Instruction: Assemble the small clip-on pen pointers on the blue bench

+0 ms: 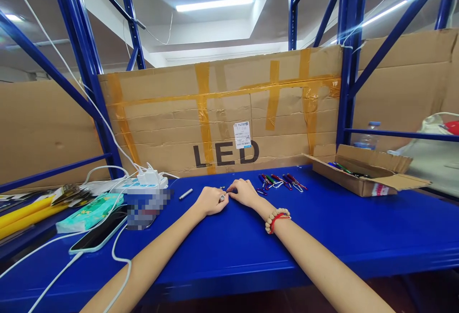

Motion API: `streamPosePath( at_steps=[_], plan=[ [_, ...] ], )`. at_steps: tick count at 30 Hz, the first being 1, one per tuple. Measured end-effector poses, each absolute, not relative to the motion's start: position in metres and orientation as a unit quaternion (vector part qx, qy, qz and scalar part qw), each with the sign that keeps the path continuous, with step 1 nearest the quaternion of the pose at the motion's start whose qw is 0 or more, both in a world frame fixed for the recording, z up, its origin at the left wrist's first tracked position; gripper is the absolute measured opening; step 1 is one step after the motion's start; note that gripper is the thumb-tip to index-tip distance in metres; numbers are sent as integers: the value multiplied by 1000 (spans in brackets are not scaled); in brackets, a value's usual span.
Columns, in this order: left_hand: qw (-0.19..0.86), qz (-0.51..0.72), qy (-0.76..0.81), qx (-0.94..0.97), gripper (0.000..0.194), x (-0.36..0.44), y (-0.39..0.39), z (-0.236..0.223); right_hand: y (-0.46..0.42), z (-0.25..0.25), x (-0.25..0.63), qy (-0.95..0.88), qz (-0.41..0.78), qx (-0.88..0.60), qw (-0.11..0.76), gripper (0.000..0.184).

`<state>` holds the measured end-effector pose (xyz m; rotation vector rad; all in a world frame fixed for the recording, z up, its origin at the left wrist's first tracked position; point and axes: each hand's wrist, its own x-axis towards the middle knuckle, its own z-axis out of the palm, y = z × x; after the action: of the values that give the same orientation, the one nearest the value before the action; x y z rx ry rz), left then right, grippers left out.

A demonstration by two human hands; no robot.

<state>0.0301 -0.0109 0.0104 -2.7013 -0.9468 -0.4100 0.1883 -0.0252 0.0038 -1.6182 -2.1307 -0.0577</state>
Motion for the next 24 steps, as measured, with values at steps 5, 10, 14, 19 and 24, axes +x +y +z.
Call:
streamPosePath(
  at_steps=[5, 10, 14, 19, 24],
  plan=[
    [123, -125, -345, -922, 33, 30, -12, 13, -25, 5, 188, -767, -7, -594, 244, 17],
    [118, -116, -373, -913, 35, 31, -10, 13, -23, 4, 189, -769, 40, -578, 270, 20],
    [106, -100, -373, -916, 34, 31, -9, 15, -23, 5, 188, -776, 45, -566, 273, 21],
    [104, -92, -366, -920, 33, 30, -9, 16, -21, 4, 187, -788, 70, -542, 282, 21],
    [112, -86, -346, -928, 32, 30, -7, 15, -21, 4, 187, -792, 84, -528, 294, 21]
  ],
)
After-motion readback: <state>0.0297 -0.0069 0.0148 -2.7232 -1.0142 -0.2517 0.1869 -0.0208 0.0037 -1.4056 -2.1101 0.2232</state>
